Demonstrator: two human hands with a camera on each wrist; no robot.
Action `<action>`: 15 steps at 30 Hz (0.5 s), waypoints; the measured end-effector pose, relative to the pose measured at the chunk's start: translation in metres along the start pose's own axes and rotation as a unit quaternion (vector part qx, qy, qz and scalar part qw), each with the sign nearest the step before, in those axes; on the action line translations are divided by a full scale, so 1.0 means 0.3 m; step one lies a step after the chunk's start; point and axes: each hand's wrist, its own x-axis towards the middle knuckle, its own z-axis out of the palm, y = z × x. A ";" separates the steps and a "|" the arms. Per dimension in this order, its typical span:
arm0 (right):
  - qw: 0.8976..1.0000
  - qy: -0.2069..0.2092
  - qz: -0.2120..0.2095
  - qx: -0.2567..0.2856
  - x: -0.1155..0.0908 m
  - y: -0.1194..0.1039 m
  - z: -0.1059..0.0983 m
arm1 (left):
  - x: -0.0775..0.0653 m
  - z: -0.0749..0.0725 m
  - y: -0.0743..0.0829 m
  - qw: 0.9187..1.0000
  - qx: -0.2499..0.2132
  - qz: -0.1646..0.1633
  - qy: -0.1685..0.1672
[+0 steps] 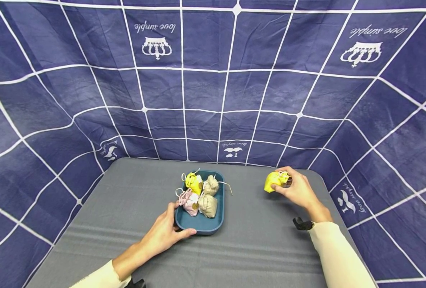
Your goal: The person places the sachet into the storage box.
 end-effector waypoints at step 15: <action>0.998 -0.040 -0.035 0.033 0.005 -0.093 0.031 | -0.001 0.002 0.001 1.000 0.002 0.001 0.001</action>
